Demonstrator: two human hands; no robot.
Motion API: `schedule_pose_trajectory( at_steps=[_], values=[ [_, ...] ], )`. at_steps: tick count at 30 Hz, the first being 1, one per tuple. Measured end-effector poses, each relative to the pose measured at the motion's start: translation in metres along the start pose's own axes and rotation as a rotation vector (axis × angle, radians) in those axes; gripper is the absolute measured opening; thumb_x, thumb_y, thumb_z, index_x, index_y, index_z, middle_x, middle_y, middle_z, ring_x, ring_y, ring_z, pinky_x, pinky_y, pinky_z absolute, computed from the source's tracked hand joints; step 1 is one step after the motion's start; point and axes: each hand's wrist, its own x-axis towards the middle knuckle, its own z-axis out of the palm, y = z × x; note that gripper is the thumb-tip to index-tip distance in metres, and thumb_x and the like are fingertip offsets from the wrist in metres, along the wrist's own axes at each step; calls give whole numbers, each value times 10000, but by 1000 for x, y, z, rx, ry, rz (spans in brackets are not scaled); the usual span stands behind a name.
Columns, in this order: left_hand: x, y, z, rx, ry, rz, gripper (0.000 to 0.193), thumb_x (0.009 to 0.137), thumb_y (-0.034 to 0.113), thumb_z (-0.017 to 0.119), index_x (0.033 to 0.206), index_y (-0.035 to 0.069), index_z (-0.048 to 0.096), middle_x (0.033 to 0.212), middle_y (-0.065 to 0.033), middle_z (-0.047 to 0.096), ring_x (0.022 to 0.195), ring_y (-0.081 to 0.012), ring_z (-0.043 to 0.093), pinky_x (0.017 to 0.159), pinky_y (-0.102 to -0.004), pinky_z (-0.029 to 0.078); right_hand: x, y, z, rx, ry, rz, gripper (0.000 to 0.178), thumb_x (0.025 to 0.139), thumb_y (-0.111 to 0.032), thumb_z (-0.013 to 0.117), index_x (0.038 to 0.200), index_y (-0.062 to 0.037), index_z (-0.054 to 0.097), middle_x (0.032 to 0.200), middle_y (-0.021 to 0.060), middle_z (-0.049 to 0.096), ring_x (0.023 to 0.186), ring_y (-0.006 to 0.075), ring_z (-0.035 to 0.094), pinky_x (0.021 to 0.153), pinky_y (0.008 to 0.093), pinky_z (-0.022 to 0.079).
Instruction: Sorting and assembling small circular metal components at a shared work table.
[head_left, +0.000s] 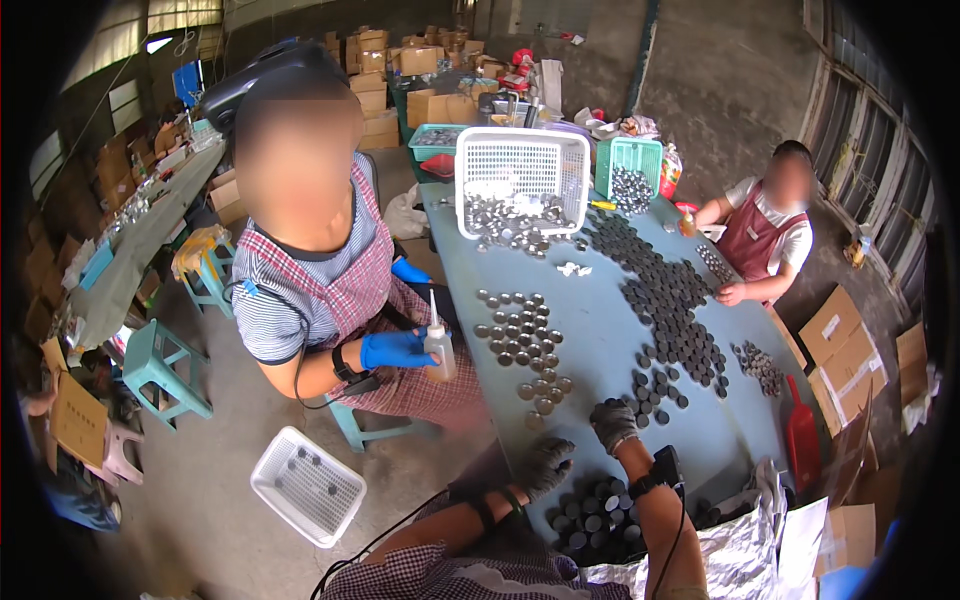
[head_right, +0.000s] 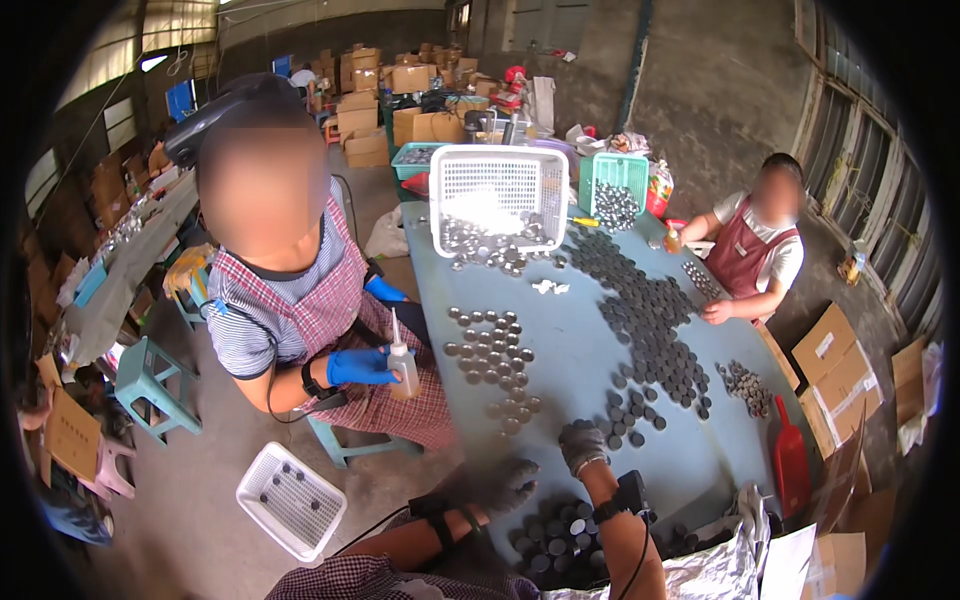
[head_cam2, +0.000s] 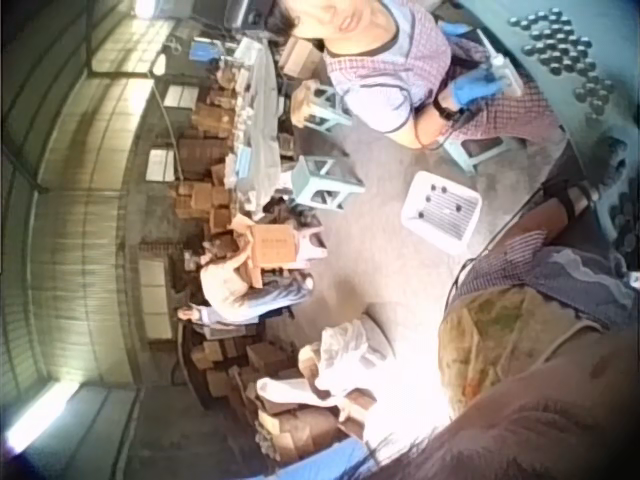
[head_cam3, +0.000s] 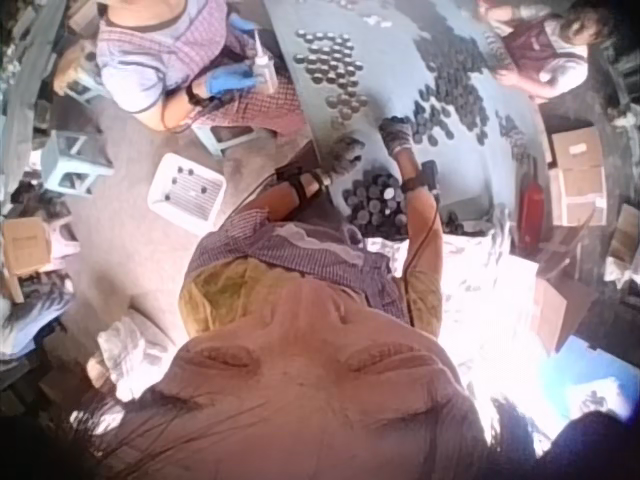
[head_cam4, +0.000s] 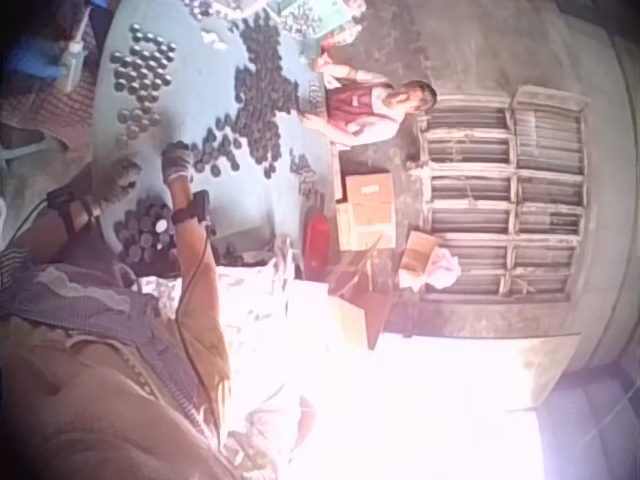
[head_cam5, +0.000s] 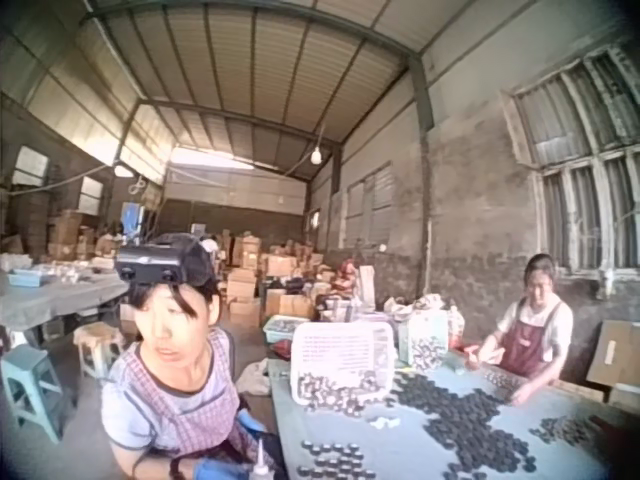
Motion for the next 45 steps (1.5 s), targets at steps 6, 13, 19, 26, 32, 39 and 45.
schedule_pose_trajectory(
  at_steps=[6,13,19,26,32,39,45],
  values=[
    [-12,-44,17,59,-43,76,290,813,195,636,1064,51,618,1042,-148,614,1017,-318,570,919,-410,448,3,0,-8,-162,43,-218,180,781,-212,533,776,-119,687,818,121,654,820,300,632,704,429,510],
    [18,-15,12,148,-139,-57,538,718,250,716,1185,41,553,1196,-194,559,1133,-363,514,974,-444,415,-54,61,-58,422,163,29,434,701,-294,716,1055,-63,623,1003,165,633,874,321,624,750,420,504],
    [53,-1,44,346,-382,-66,892,690,437,733,1394,56,339,1410,-203,353,1328,-364,299,1098,-482,227,-95,114,-37,297,-197,505,802,648,-452,770,1260,-13,495,1209,200,560,1140,346,535,977,373,439],
    [94,0,98,527,-569,-70,1062,656,610,693,1450,80,227,1485,-190,214,1389,-364,171,1131,-514,95,-83,77,-63,109,-427,409,589,776,-514,586,1134,-47,618,1203,177,572,1114,321,546,948,365,443],
    [139,-5,154,513,-605,-32,1129,617,662,688,1469,108,195,1501,-192,177,1394,-382,141,1132,-517,79,-64,125,-67,362,-492,638,563,848,-471,503,1295,-129,489,1336,115,497,1222,291,468,985,340,394],
    [192,-34,207,532,-602,-45,1127,614,680,679,1467,111,211,1509,-189,160,1393,-390,140,1135,-504,85,-35,163,-86,560,-431,560,502,909,-402,444,1367,-202,404,1361,63,484,1237,235,460,1006,326,371],
    [233,-46,244,537,-582,-31,1107,622,690,667,1457,105,235,1507,-188,171,1383,-389,164,1133,-498,103,-20,196,-60,843,13,418,495,822,-341,602,1254,-145,458,1001,82,571,836,230,563,721,356,464]
  ],
)
